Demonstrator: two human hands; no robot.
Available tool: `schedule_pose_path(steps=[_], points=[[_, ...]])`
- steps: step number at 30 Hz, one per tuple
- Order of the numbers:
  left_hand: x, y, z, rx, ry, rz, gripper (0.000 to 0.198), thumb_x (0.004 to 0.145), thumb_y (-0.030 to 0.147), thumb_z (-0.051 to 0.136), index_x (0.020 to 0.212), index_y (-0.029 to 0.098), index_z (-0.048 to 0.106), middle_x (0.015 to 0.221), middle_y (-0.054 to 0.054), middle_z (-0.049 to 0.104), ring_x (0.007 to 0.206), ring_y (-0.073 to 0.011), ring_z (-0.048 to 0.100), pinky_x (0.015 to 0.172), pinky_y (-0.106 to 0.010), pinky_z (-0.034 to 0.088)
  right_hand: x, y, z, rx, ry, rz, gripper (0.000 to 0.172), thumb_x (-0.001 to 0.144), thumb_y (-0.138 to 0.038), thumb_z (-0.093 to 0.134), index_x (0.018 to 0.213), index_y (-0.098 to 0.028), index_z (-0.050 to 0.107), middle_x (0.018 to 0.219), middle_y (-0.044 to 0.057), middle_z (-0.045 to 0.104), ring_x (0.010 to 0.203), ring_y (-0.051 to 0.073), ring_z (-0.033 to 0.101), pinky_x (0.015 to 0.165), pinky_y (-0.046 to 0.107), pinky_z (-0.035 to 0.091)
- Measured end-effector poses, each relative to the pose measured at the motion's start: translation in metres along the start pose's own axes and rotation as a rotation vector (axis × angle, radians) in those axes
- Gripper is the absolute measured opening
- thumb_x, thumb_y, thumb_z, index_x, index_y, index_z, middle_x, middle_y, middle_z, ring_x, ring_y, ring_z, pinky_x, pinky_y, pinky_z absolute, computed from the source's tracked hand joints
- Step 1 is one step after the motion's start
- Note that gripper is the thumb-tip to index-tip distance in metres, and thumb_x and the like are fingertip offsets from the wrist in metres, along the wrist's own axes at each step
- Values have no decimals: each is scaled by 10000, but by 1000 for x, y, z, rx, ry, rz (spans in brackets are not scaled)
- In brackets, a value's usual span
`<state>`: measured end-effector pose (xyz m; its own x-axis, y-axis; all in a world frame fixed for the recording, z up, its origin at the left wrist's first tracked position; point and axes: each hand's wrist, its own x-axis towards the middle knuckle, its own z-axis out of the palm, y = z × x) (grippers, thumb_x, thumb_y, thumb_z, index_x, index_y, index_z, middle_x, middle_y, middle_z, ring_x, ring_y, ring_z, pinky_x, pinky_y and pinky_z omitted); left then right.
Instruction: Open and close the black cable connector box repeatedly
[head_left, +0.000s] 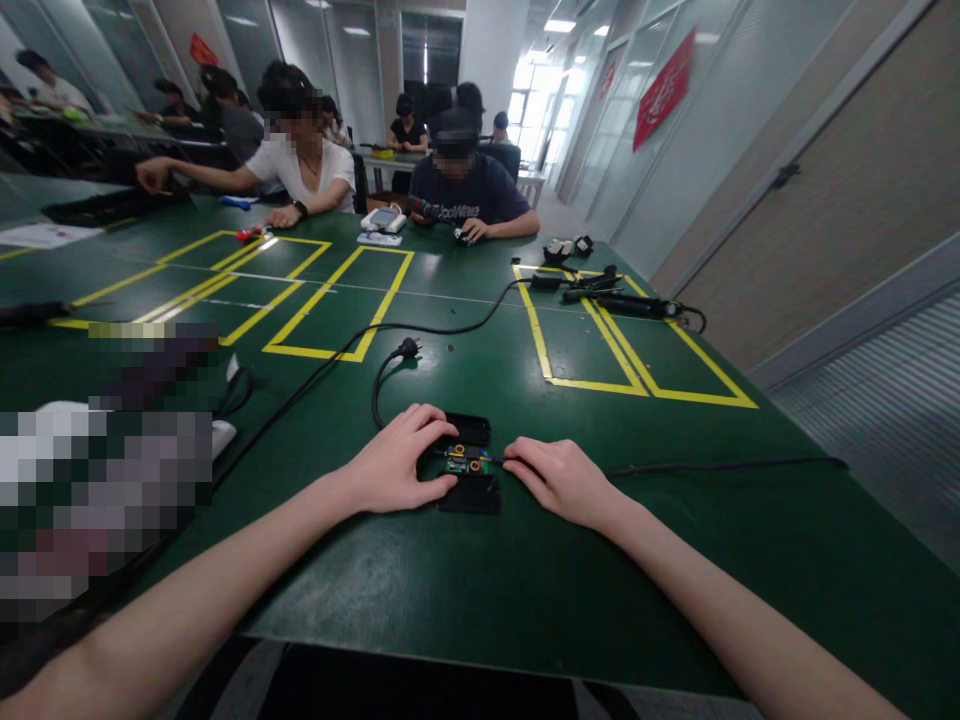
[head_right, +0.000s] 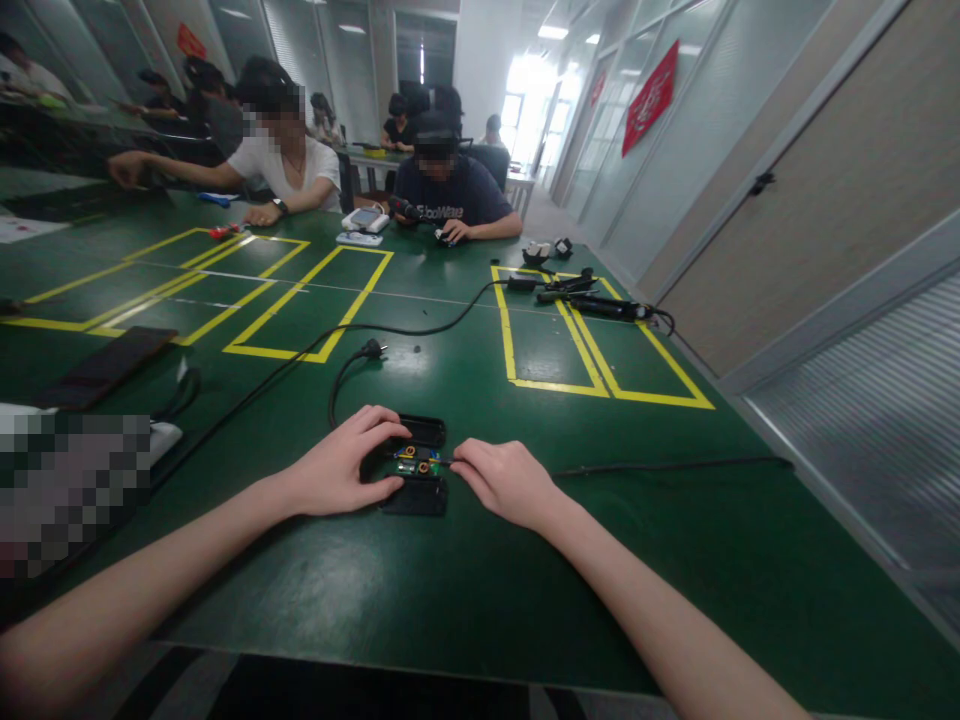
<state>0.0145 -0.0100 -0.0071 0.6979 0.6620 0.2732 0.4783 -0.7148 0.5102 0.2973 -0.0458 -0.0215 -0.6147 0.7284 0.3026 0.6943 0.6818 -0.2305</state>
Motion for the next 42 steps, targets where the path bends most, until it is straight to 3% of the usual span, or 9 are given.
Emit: schedule_pose_path(steps=[3,5,9,16,24,27,30,36,42], points=[[-1,-2,-5,-51,-10,0,407,845,290,675,1235,207,596,1297,-112,576,1169,-280,610,1023,-435,535,-1,0,2,-13,-12,19,254,1102,-299,438,1023,-191,655,861,53,759,679,176,714,614,277,465],[-2,-5,-10,-70,-24,-14,386,800,214,629,1184,215,601,1252,-86,587,1049,-238,647,919,-379,563,-1,0,3,-16,-23,40,266,1103,-307,435,1033,-192,664,872,58,769,681,178,719,619,277,472],[-2,-13,-21,-74,-75,-41,207,781,192,579,982,203,626,958,-27,615,853,-195,624,759,-313,526,-1,-1,4,-22,-40,75,284,1106,-326,432,1047,-193,676,877,59,772,699,174,725,633,268,479],[-2,-17,-25,-70,-119,-39,170,786,238,669,951,201,661,889,-12,619,827,-194,615,742,-300,489,-2,-2,5,-63,-30,76,305,1108,-320,418,1049,-183,683,886,66,782,692,180,731,625,277,476],[0,-5,-8,84,-41,-90,357,809,511,750,888,215,566,928,-34,657,877,-249,622,805,-373,503,10,-2,-4,-72,-84,112,251,1092,-320,474,1021,-202,684,909,59,784,716,188,736,635,275,454],[2,-6,-11,40,-50,-86,244,906,453,602,917,209,581,931,-49,666,880,-248,631,812,-378,509,13,-3,-8,-79,-90,149,250,1091,-317,472,1010,-213,684,908,49,786,739,190,740,647,278,464],[2,-10,-20,-43,-96,-80,167,886,306,513,966,201,615,956,-51,682,869,-227,642,788,-350,516,12,-5,-8,-66,-72,175,264,1096,-310,455,1012,-211,685,911,50,787,751,192,743,664,282,483],[-2,-16,-33,-164,-191,-132,295,760,273,623,1046,204,644,978,-22,703,822,-196,648,757,-311,518,8,-8,-5,-5,-59,200,239,1085,-295,486,997,-203,688,900,54,785,747,199,747,676,290,503],[-2,-11,-21,-14,-108,-164,379,732,388,774,1033,229,609,951,-23,689,873,-243,660,759,-344,498,7,-7,-1,-17,-39,192,245,1086,-291,480,1014,-198,695,917,58,793,768,206,759,678,291,510]])
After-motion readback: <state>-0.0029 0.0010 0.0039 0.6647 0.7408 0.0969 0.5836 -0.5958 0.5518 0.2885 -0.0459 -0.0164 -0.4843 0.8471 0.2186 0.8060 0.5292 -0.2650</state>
